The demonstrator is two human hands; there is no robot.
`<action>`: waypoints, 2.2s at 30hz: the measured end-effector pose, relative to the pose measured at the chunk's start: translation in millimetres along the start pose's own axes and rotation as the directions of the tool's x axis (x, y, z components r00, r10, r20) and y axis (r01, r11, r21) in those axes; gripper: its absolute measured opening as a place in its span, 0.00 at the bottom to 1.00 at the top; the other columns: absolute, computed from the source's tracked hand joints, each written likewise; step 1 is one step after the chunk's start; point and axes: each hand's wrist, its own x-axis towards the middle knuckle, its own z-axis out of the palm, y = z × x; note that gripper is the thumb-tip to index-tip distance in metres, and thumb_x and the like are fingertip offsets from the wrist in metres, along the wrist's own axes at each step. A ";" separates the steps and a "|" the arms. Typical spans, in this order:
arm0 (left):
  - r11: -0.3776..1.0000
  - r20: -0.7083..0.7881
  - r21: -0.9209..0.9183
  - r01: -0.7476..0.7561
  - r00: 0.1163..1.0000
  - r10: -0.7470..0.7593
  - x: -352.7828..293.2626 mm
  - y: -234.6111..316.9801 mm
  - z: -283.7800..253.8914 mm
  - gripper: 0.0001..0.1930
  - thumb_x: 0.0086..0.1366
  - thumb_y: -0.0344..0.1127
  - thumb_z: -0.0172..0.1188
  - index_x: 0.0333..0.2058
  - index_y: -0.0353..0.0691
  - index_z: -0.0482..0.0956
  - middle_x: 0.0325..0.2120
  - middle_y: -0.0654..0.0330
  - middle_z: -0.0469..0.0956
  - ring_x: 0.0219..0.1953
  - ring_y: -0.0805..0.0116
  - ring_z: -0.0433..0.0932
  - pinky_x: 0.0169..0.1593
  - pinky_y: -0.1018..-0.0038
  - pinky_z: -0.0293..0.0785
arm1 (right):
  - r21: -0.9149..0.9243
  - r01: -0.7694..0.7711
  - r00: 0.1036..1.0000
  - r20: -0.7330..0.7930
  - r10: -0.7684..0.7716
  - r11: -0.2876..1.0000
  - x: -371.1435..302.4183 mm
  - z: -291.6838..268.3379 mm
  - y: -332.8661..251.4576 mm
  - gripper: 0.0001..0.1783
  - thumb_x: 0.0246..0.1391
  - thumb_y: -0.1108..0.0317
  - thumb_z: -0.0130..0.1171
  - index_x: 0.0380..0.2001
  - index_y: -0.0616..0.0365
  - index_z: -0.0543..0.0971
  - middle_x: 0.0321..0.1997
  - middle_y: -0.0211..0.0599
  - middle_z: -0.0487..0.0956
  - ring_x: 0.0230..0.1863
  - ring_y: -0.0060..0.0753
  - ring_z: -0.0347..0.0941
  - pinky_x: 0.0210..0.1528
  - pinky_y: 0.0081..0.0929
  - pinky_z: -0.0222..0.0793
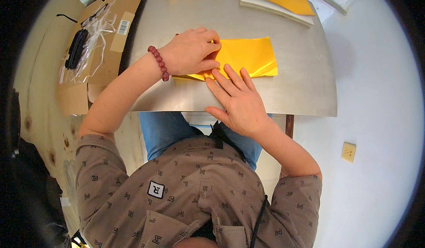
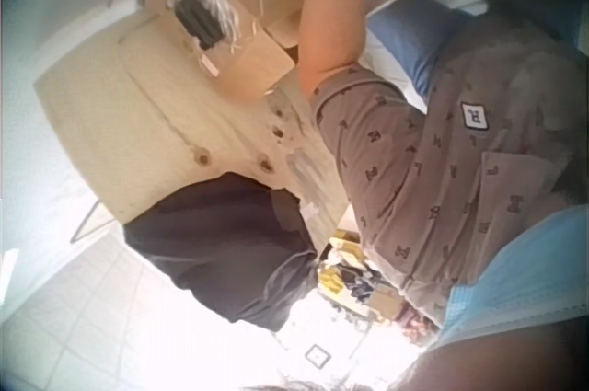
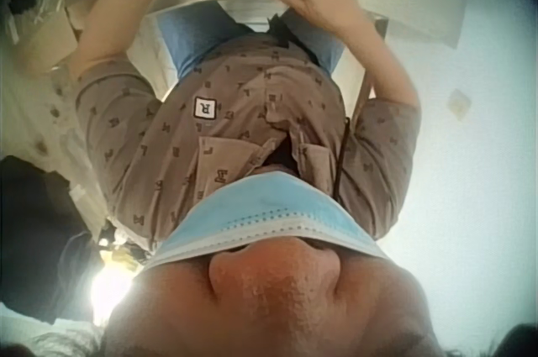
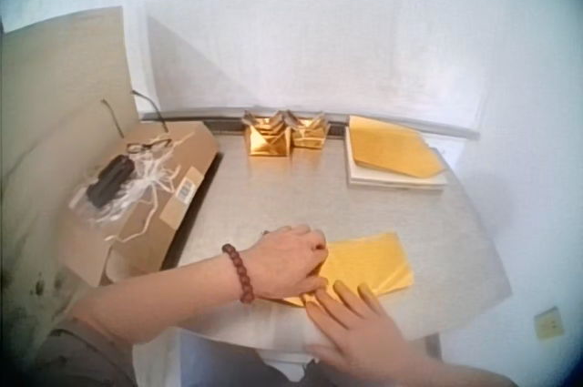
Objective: The person folds a gold-colored sheet of paper by hand into a small origami shape. They make several precise creases, fold the corners inward, and tuck flaps to form a compact object, then place it on the table with other finished pieces.
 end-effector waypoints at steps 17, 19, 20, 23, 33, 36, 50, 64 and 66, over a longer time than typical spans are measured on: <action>0.997 -0.003 -0.075 -0.004 1.000 0.004 -18.8 -6.9 3.7 0.46 0.56 0.61 0.75 0.66 0.37 0.73 0.65 0.54 0.71 0.67 0.54 0.68 0.71 0.60 0.65 | -0.004 -0.461 0.879 -0.138 0.456 0.887 -53.5 -21.4 45.0 0.26 0.74 0.56 0.48 0.66 0.60 0.76 0.70 0.46 0.76 0.76 0.48 0.66 0.81 0.52 0.48; 0.997 0.010 -0.082 -0.002 1.000 0.002 -19.3 -6.4 1.7 0.47 0.56 0.61 0.75 0.66 0.37 0.73 0.66 0.54 0.71 0.67 0.54 0.68 0.71 0.60 0.64 | -0.022 -0.444 0.889 -0.133 0.437 0.896 -51.5 -26.8 45.6 0.24 0.75 0.58 0.46 0.63 0.60 0.78 0.69 0.45 0.77 0.75 0.50 0.66 0.81 0.52 0.47; 0.997 0.007 -0.082 0.000 1.000 0.001 -19.3 -6.1 0.6 0.47 0.56 0.61 0.75 0.66 0.37 0.73 0.66 0.54 0.71 0.67 0.53 0.68 0.71 0.60 0.64 | -0.046 -0.475 0.878 -0.093 0.470 0.879 -47.7 -33.5 47.9 0.23 0.74 0.59 0.47 0.62 0.60 0.78 0.69 0.46 0.77 0.75 0.50 0.66 0.81 0.52 0.48; 0.996 0.012 -0.089 0.002 1.000 -0.001 -19.2 -4.3 -1.8 0.46 0.56 0.61 0.75 0.66 0.37 0.73 0.66 0.54 0.71 0.67 0.53 0.68 0.71 0.60 0.64 | -0.148 -0.386 0.916 -0.180 0.359 0.911 -19.6 -42.5 53.3 0.21 0.72 0.61 0.51 0.60 0.62 0.78 0.68 0.49 0.77 0.74 0.53 0.66 0.80 0.51 0.50; 0.994 -0.087 -0.111 -0.018 0.996 0.008 -26.8 -9.2 13.3 0.50 0.55 0.65 0.74 0.68 0.38 0.70 0.68 0.52 0.69 0.69 0.52 0.66 0.72 0.58 0.61 | -0.041 -0.147 0.984 -0.110 0.142 0.988 60.5 23.4 68.9 0.34 0.69 0.53 0.55 0.69 0.66 0.70 0.75 0.55 0.68 0.78 0.56 0.59 0.81 0.47 0.50; 0.990 -0.150 -0.134 -0.041 0.988 0.021 -34.2 -15.0 25.1 0.52 0.55 0.65 0.74 0.70 0.39 0.68 0.69 0.51 0.67 0.71 0.51 0.65 0.73 0.57 0.59 | -0.043 -0.136 0.986 -0.101 0.131 0.990 58.4 22.1 69.2 0.42 0.68 0.43 0.55 0.72 0.66 0.68 0.77 0.55 0.65 0.81 0.54 0.55 0.82 0.47 0.48; 0.983 -0.421 -0.170 0.073 0.896 -0.139 -78.5 58.2 20.1 0.49 0.60 0.61 0.71 0.72 0.38 0.64 0.72 0.44 0.62 0.75 0.47 0.60 0.76 0.51 0.54 | -0.092 -0.132 0.989 -0.074 0.125 0.987 56.8 20.9 65.7 0.58 0.56 0.28 0.62 0.72 0.67 0.65 0.79 0.55 0.63 0.82 0.53 0.53 0.82 0.47 0.46; 0.971 -0.216 -0.097 0.220 0.947 -0.237 -152.3 57.2 9.8 0.30 0.69 0.57 0.63 0.59 0.41 0.79 0.64 0.53 0.74 0.72 0.54 0.65 0.73 0.48 0.58 | -0.132 -0.136 0.989 -0.081 0.126 0.982 58.5 19.3 65.9 0.61 0.53 0.25 0.62 0.72 0.68 0.66 0.78 0.56 0.64 0.81 0.53 0.54 0.82 0.48 0.46; 0.971 -0.402 -0.202 0.130 0.893 -0.203 -136.8 51.5 2.1 0.17 0.68 0.46 0.67 0.44 0.37 0.83 0.53 0.52 0.80 0.63 0.51 0.73 0.65 0.52 0.69 | -0.118 -0.139 0.988 -0.081 0.129 0.983 58.7 18.9 64.4 0.61 0.53 0.25 0.62 0.72 0.68 0.66 0.78 0.56 0.64 0.81 0.53 0.54 0.82 0.48 0.46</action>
